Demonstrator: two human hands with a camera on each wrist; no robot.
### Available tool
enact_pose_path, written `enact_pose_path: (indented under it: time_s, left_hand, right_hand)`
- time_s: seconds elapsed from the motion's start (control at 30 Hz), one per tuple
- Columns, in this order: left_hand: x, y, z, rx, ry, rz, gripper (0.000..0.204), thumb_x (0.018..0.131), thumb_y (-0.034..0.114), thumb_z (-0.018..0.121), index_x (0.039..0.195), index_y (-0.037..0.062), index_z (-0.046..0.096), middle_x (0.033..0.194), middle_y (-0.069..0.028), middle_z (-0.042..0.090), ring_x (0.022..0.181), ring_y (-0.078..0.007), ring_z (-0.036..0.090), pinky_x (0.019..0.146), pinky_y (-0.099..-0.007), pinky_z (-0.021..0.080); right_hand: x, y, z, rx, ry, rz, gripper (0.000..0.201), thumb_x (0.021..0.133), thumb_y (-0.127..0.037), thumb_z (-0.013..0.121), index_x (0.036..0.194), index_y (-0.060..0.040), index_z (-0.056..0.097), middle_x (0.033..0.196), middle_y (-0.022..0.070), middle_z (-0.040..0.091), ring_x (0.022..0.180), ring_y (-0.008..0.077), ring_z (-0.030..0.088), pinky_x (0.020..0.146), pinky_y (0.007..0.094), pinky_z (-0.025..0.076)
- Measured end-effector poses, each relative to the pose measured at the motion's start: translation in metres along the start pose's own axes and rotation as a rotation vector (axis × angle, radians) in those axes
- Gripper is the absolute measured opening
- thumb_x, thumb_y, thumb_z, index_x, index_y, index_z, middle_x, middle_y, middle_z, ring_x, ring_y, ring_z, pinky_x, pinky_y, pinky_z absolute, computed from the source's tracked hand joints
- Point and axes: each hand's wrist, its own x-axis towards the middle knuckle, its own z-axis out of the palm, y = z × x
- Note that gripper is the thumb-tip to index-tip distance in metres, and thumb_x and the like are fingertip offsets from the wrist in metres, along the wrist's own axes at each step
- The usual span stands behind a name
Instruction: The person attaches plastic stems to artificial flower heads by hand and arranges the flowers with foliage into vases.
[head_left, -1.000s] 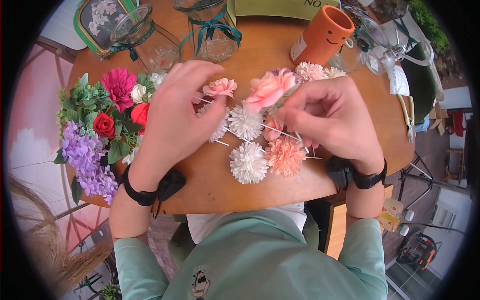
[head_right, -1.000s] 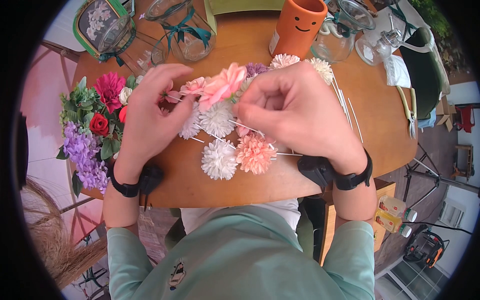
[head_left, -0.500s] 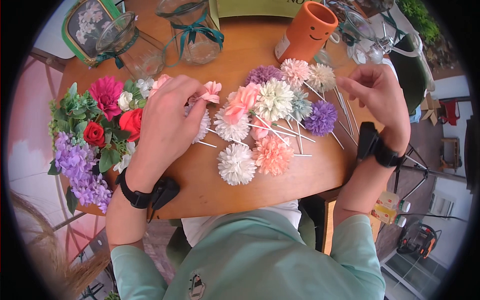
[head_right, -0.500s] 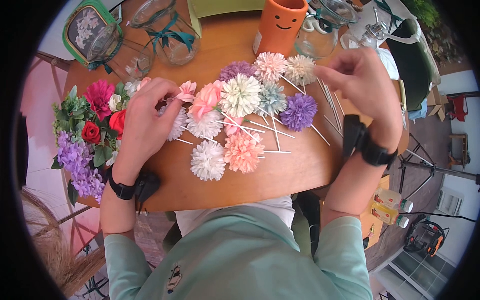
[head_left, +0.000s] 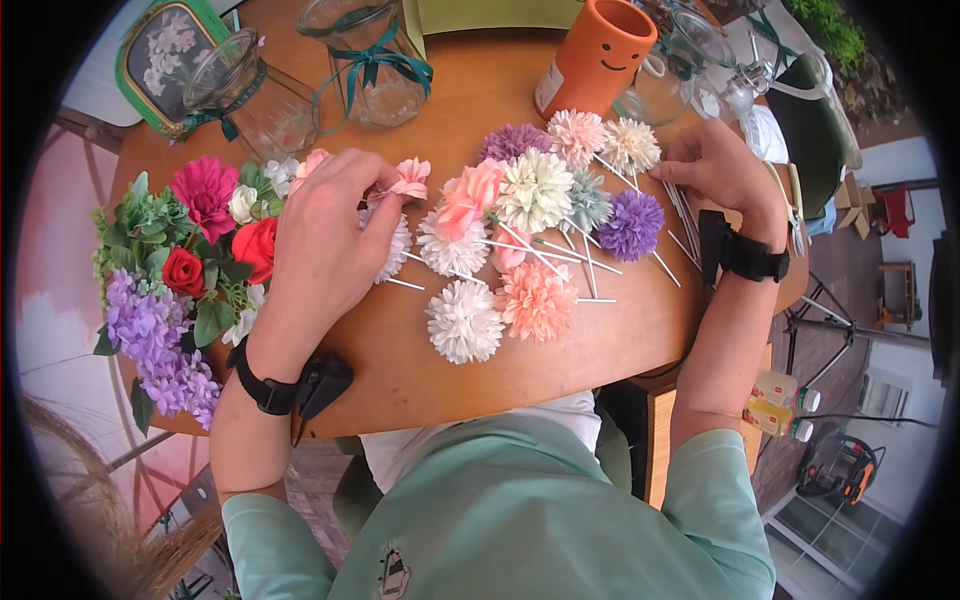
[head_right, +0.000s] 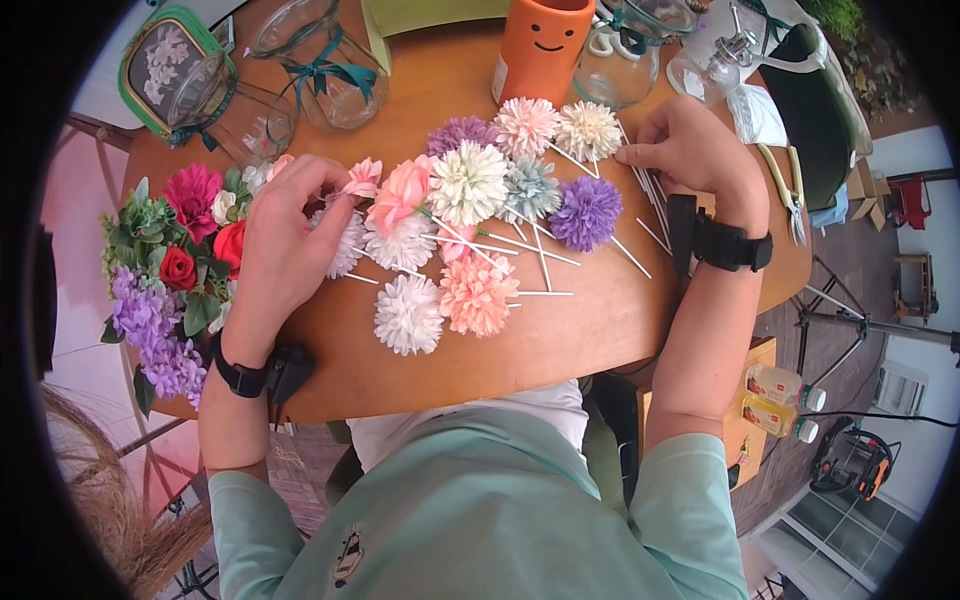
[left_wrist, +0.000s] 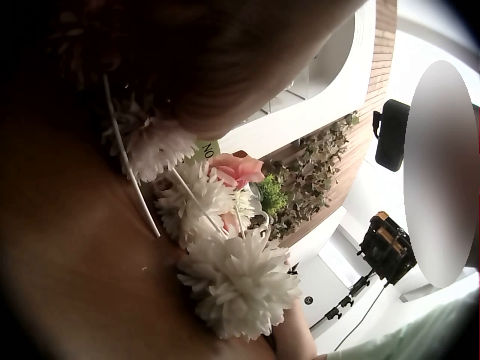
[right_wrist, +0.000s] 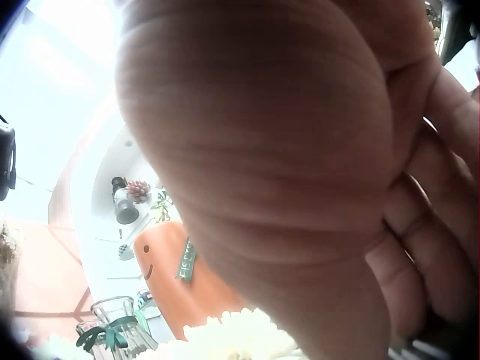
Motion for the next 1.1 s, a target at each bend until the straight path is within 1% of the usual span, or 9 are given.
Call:
enact_pose_path:
  time_s: [0.13,0.2,0.3,0.43,0.5,0.6,0.73,0.9,1.1]
  left_hand:
    - [0.000,0.001,0.001,-0.010,0.007,-0.021,0.011,0.092,0.004,0.071,0.099,-0.0040,0.067,0.091,-0.0113,0.066,0.077,-0.0234,0.059,0.074,-0.0342,0.049]
    - [0.000,0.001,0.001,-0.011,0.005,-0.033,0.011,0.092,0.004,0.071,0.099,-0.0040,0.067,0.091,-0.0111,0.066,0.077,-0.0231,0.059,0.073,-0.0339,0.049]
    - [0.000,0.000,0.001,-0.011,-0.003,-0.035,0.011,0.092,0.003,0.071,0.099,-0.0041,0.067,0.092,-0.0108,0.066,0.077,-0.0228,0.060,0.074,-0.0333,0.049]
    - [0.000,-0.001,0.000,-0.022,-0.004,-0.036,0.011,0.092,0.002,0.070,0.100,-0.0041,0.067,0.092,-0.0107,0.067,0.078,-0.0226,0.061,0.074,-0.0330,0.050]
    - [0.000,0.001,0.000,-0.017,-0.008,-0.041,0.011,0.092,0.002,0.070,0.100,-0.0042,0.067,0.093,-0.0109,0.067,0.079,-0.0228,0.062,0.074,-0.0331,0.050]
    - [0.000,0.001,0.000,-0.012,-0.009,-0.038,0.011,0.092,0.003,0.070,0.100,-0.0041,0.067,0.092,-0.0108,0.066,0.079,-0.0230,0.061,0.074,-0.0331,0.050]
    - [-0.001,0.001,0.000,-0.007,-0.002,-0.031,0.011,0.092,0.003,0.071,0.100,-0.0039,0.067,0.092,-0.0107,0.066,0.079,-0.0229,0.060,0.074,-0.0334,0.049]
    - [-0.001,0.000,0.000,-0.015,0.005,-0.024,0.011,0.092,0.004,0.071,0.099,-0.0035,0.068,0.090,-0.0106,0.066,0.078,-0.0225,0.058,0.074,-0.0340,0.048]
    - [-0.001,-0.001,0.000,-0.022,0.028,-0.001,0.012,0.093,0.006,0.072,0.099,-0.0034,0.068,0.090,-0.0102,0.066,0.076,-0.0229,0.056,0.072,-0.0340,0.047]
  right_hand:
    - [-0.003,-0.001,0.000,0.032,0.042,0.019,0.027,0.086,-0.017,0.084,0.078,0.0048,0.071,0.061,0.0052,0.064,0.050,0.0118,0.060,0.044,0.0283,0.042]
    - [-0.005,0.006,-0.005,0.078,-0.042,-0.009,0.022,0.085,-0.014,0.081,0.079,0.0052,0.072,0.062,0.0047,0.065,0.050,0.0111,0.060,0.045,0.0271,0.043]
    - [-0.015,0.009,-0.012,0.179,0.028,0.005,0.019,0.082,-0.012,0.081,0.079,0.0047,0.073,0.064,0.0043,0.066,0.050,0.0106,0.060,0.045,0.0257,0.043]
    - [-0.016,0.025,-0.020,0.274,0.001,0.021,0.018,0.080,-0.012,0.082,0.080,0.0042,0.074,0.065,0.0039,0.067,0.052,0.0111,0.061,0.047,0.0264,0.044]
    - [-0.019,0.031,-0.020,0.063,0.049,0.030,0.019,0.078,-0.012,0.083,0.082,0.0046,0.075,0.067,0.0049,0.069,0.053,0.0125,0.063,0.049,0.0276,0.046]
    - [-0.019,0.027,-0.017,-0.026,0.028,0.053,0.020,0.076,-0.012,0.084,0.083,0.0052,0.076,0.068,0.0072,0.070,0.056,0.0141,0.066,0.051,0.0295,0.049]
    - [-0.021,0.018,-0.014,0.059,0.038,0.101,0.020,0.072,-0.010,0.083,0.082,0.0057,0.077,0.068,0.0096,0.071,0.057,0.0153,0.067,0.051,0.0311,0.050]
    - [-0.014,0.012,-0.009,-0.066,0.049,0.058,0.014,0.069,-0.005,0.075,0.070,0.0078,0.071,0.058,0.0085,0.065,0.051,0.0152,0.063,0.047,0.0296,0.046]
    - [-0.008,-0.002,0.000,-0.197,0.119,0.090,0.018,0.069,-0.008,0.077,0.073,0.0077,0.070,0.057,0.0065,0.063,0.050,0.0143,0.062,0.046,0.0283,0.045]
